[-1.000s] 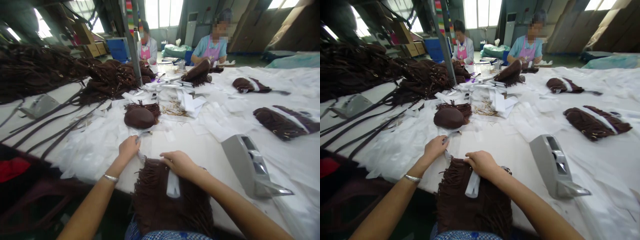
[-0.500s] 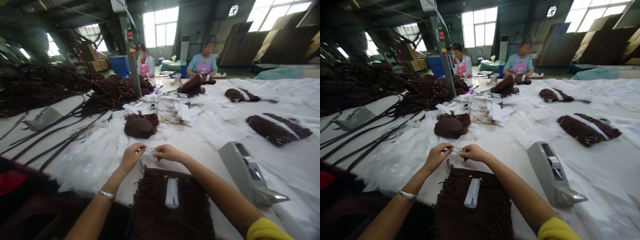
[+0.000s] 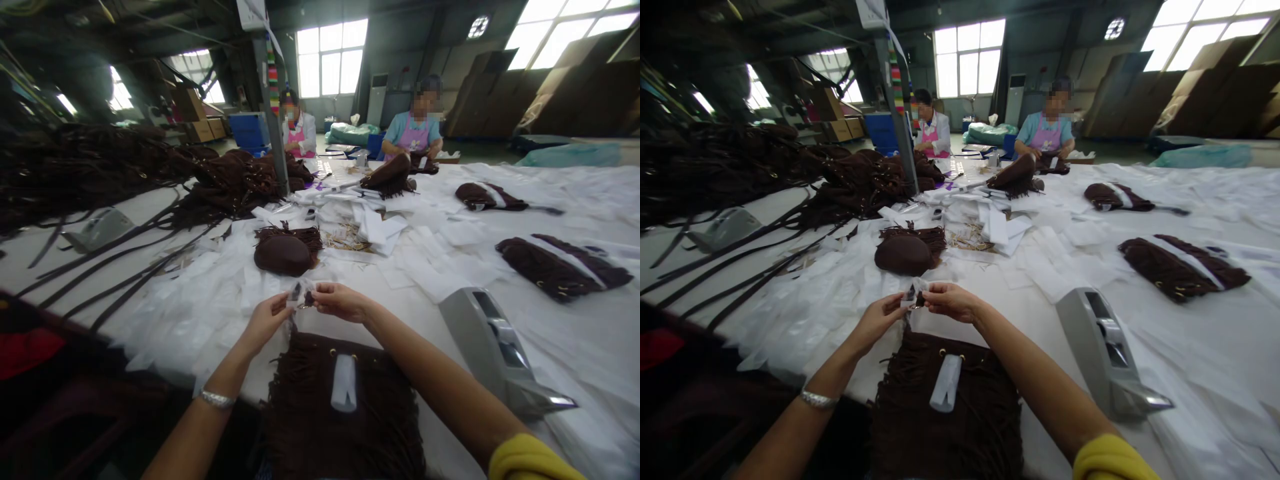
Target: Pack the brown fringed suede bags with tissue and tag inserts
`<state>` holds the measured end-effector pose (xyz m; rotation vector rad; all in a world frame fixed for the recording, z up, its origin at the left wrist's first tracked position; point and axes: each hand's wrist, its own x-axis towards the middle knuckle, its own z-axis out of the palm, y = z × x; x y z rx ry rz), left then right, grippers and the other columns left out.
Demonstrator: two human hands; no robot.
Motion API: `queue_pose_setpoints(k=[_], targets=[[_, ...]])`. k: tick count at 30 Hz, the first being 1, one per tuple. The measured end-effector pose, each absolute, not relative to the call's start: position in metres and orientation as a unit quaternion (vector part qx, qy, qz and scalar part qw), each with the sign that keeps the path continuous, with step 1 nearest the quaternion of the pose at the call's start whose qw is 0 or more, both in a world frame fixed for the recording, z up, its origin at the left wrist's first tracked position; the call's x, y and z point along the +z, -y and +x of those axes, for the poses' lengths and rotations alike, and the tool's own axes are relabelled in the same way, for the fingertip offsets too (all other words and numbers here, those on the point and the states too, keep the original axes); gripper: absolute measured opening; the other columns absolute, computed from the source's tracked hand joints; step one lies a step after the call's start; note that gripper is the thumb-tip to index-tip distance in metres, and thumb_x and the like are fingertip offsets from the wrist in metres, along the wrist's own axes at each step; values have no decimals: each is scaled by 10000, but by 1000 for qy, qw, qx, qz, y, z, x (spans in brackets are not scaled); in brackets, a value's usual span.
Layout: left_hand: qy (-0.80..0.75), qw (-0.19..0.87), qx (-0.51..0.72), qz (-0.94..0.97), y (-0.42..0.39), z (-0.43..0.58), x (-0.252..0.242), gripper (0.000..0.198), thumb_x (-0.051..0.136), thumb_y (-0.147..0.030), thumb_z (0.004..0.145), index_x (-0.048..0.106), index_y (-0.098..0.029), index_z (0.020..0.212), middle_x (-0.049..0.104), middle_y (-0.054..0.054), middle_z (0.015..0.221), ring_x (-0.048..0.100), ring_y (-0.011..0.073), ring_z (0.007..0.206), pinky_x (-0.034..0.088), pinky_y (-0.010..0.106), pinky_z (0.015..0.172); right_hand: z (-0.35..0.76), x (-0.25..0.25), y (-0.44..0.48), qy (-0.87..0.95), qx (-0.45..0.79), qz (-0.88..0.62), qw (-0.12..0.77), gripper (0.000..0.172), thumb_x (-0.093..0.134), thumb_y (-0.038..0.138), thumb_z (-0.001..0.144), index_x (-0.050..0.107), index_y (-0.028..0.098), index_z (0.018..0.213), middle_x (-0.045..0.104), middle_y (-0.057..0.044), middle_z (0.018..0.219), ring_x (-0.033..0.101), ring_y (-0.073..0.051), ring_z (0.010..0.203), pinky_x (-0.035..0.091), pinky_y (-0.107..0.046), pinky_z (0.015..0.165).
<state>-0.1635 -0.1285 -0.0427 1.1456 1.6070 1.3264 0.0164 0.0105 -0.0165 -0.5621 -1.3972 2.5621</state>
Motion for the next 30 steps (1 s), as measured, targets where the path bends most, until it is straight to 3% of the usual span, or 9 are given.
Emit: queue_pose_setpoints(k=[7,13,16,19,22,30], targets=[[-554,459,583,379,134,-143,-33,574,790,-363,756,641,-138,1263,696,130,1243,644,266,1154,466,393,1035,1,-16,-7,513,799,-220,224,448,805,561,702,630,173,840,697,6,849,535,-36,594,372,-136,492],[-592,451,624,239,133,-136,-33,672,883,-337,636,653,-125,1231,751,122,1091,702,182,867,510,232,698,-1,-21,2,554,759,-223,260,505,784,602,688,586,186,896,709,-8,766,641,-102,611,500,-223,583],[-591,447,638,209,131,-135,-33,612,871,-346,652,670,-124,1186,759,123,1048,697,150,777,486,203,624,7,-20,14,557,780,-183,219,475,794,541,713,623,174,960,722,-31,881,679,-117,720,535,-242,680],[-580,444,659,181,131,-134,-34,548,876,-335,639,693,-130,1113,763,117,1024,700,146,785,503,203,653,15,-20,30,567,789,-156,177,453,830,456,694,655,174,1001,717,-48,1001,693,-165,871,550,-294,796],[-564,437,682,161,132,-132,-33,529,890,-319,612,698,-134,1069,762,114,1023,705,154,802,526,222,690,17,-24,42,582,769,-188,186,414,848,421,658,680,172,943,720,-36,933,690,-188,859,547,-335,835],[-537,408,723,149,136,-128,-32,522,910,-336,573,703,-129,1005,768,108,986,711,174,818,550,268,757,19,-33,52,646,686,-274,194,299,781,405,702,710,171,875,728,-18,770,658,-173,697,498,-282,702]])
